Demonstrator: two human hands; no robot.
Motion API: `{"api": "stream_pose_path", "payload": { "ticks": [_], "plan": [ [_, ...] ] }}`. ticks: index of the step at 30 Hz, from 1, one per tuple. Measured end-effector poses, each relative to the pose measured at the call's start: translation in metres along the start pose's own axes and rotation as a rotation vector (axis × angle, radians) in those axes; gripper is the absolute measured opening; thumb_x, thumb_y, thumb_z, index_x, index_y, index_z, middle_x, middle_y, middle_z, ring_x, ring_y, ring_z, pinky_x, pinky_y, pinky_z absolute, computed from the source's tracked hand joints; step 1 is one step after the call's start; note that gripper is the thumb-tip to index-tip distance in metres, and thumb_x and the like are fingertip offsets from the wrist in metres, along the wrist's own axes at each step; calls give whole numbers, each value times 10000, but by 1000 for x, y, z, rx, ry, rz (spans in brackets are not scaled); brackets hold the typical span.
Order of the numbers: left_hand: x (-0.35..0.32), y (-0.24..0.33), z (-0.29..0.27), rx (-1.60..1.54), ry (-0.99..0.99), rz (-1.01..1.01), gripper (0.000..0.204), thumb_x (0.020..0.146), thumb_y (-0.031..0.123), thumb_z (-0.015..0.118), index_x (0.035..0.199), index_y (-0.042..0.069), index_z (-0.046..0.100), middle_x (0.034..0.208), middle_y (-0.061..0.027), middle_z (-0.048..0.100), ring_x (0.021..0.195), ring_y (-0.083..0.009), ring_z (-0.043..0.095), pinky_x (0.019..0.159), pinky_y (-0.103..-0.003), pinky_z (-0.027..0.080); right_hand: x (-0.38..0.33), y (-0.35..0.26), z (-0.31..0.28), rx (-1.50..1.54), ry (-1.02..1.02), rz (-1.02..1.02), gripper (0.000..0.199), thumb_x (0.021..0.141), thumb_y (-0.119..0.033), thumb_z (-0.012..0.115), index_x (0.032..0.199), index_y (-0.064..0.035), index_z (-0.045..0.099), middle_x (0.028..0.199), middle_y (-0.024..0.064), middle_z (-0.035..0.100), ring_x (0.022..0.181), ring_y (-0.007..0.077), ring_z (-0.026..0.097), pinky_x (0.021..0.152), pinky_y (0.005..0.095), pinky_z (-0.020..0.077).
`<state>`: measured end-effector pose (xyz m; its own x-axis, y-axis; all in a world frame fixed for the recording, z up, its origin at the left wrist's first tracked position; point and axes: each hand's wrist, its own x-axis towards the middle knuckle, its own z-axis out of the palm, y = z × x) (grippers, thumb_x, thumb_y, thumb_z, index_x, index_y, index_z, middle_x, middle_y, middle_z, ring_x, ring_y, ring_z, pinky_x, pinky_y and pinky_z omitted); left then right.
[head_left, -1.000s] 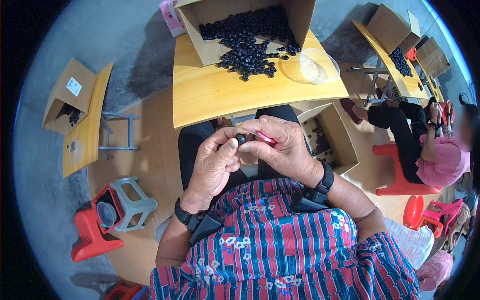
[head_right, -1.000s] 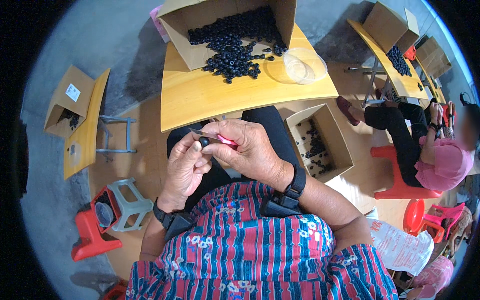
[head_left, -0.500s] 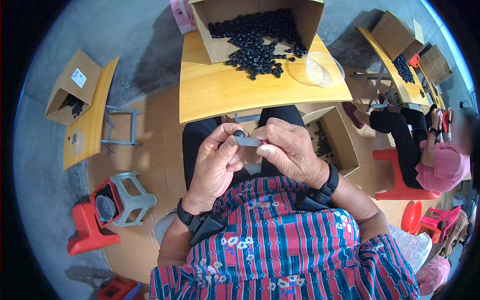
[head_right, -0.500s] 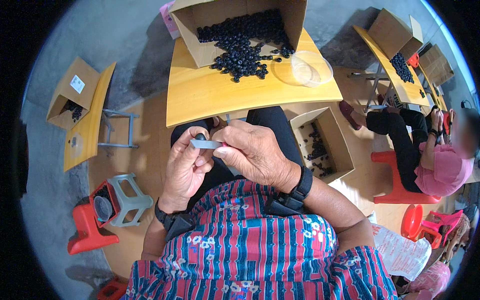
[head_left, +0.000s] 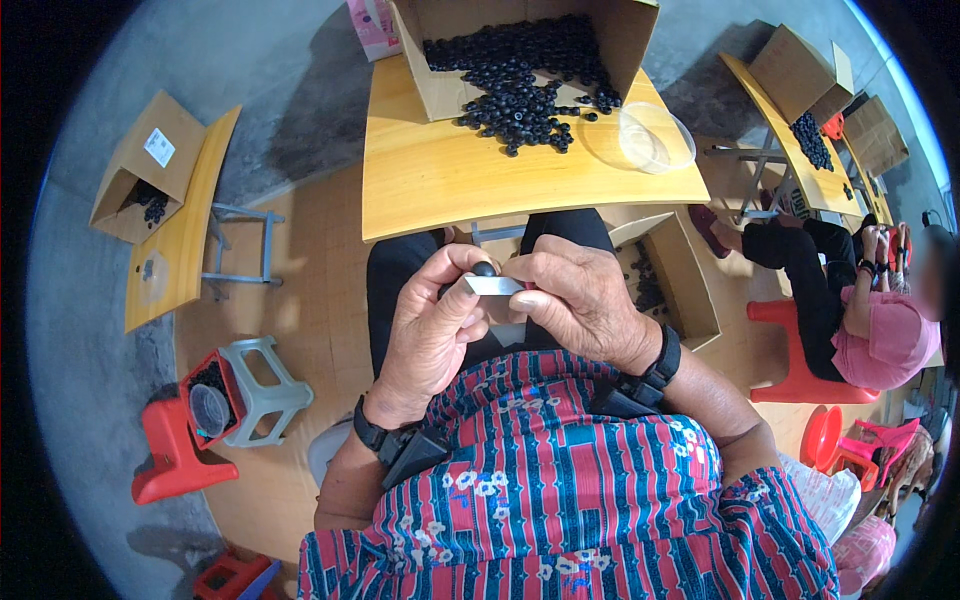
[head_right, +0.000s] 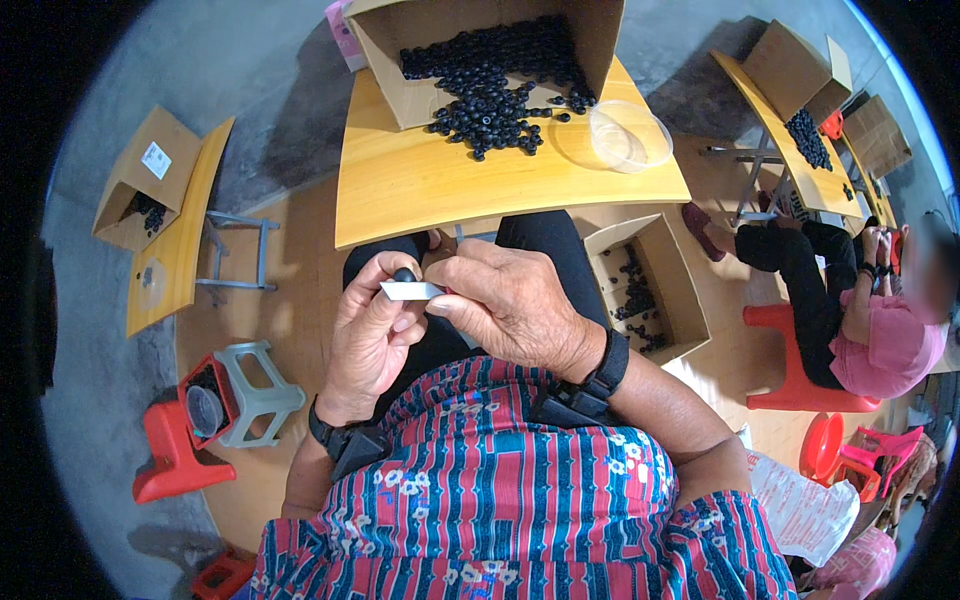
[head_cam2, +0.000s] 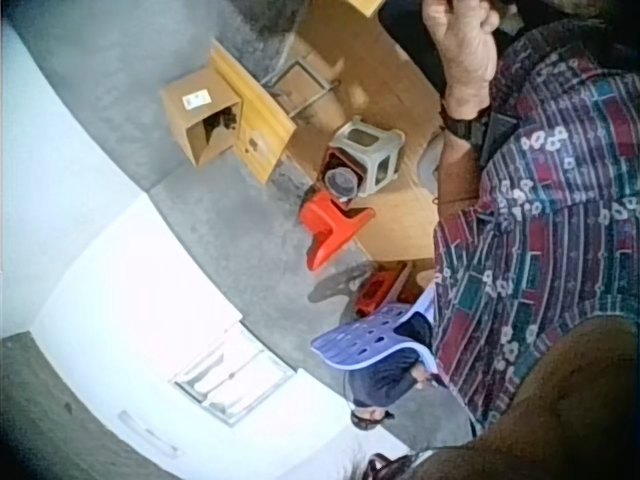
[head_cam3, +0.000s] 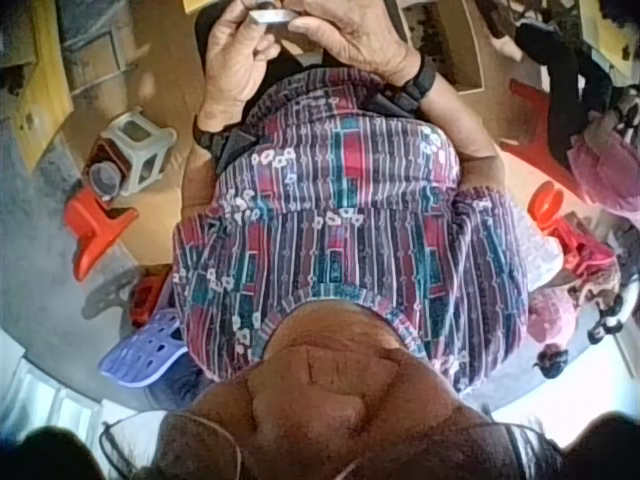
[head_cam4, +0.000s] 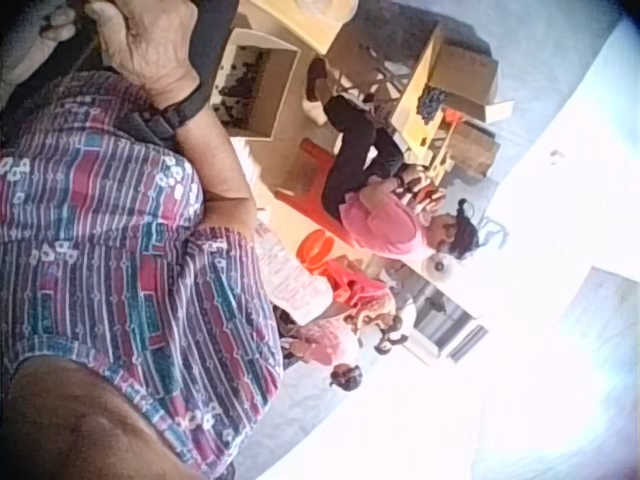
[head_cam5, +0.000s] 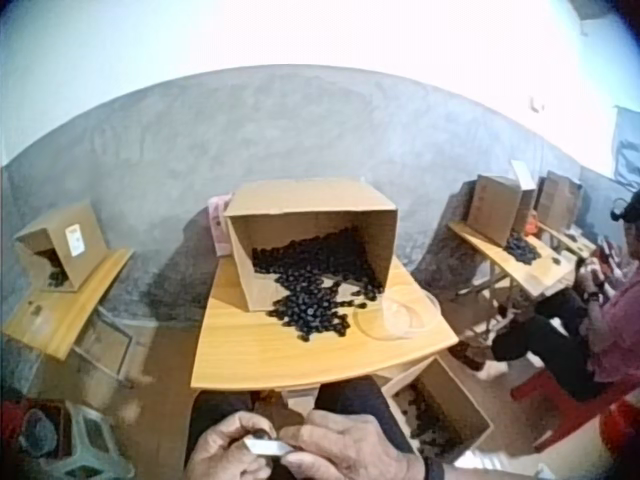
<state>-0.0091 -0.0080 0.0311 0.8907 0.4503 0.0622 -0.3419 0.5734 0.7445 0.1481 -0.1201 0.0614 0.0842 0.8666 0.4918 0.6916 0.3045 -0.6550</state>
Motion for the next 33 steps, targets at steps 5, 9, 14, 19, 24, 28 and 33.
{"api": "stream_pose_path", "payload": {
  "ticks": [5, 9, 14, 19, 24, 28, 33],
  "plan": [
    [0, 1, 0, -3, 13, -5, 201, 943, 211, 595, 1073, 64, 551, 901, 37, 540, 623, 19, 384, 512, -128, 324, 2, 1, 0, -19, -2, -28, 194, 885, -220, 607, 966, -43, 610, 769, 119, 568, 673, 290, 601, 600, 363, 491],
    [1, 1, 1, 1, 16, -4, 194, 944, 206, 593, 1071, 65, 552, 888, 42, 537, 618, 20, 381, 510, -130, 325, 2, 1, 0, -13, 0, -8, 198, 888, -220, 603, 967, -39, 607, 768, 121, 567, 681, 295, 602, 611, 366, 493],
    [1, 0, -1, -5, 34, -3, 191, 945, 209, 591, 1069, 69, 554, 870, 46, 535, 622, 18, 385, 512, -130, 329, 2, 2, 0, -1, 4, -2, 204, 889, -226, 603, 971, -39, 609, 765, 124, 566, 683, 295, 601, 614, 367, 492],
    [-1, -2, -1, -87, 35, -34, 220, 944, 219, 589, 1093, 61, 548, 858, 34, 523, 648, -5, 413, 524, -136, 355, 3, 4, 1, -15, 8, -8, 201, 890, -229, 604, 971, -45, 616, 755, 120, 568, 673, 286, 598, 601, 359, 485],
    [-1, -2, 0, -131, 49, -70, 249, 949, 236, 578, 1116, 56, 537, 851, 23, 511, 673, -19, 434, 538, -143, 373, 4, 6, 3, 7, 43, -51, 214, 889, -212, 601, 955, -10, 624, 700, 83, 518, 612, 226, 560, 563, 326, 441],
    [-1, -1, 2, -138, 43, -70, 247, 952, 240, 572, 1115, 59, 535, 859, 31, 506, 678, -16, 430, 537, -140, 365, 3, 6, 4, 17, 40, -40, 219, 887, -217, 605, 958, -10, 626, 699, 86, 516, 610, 229, 557, 562, 324, 441],
    [0, -4, -2, -103, 36, -60, 234, 949, 231, 576, 1105, 61, 536, 858, 38, 502, 671, -14, 426, 531, -138, 360, 3, 3, 0, 9, 24, -21, 218, 890, -228, 605, 969, -25, 621, 739, 103, 549, 653, 259, 586, 590, 342, 469]
  ]
}}
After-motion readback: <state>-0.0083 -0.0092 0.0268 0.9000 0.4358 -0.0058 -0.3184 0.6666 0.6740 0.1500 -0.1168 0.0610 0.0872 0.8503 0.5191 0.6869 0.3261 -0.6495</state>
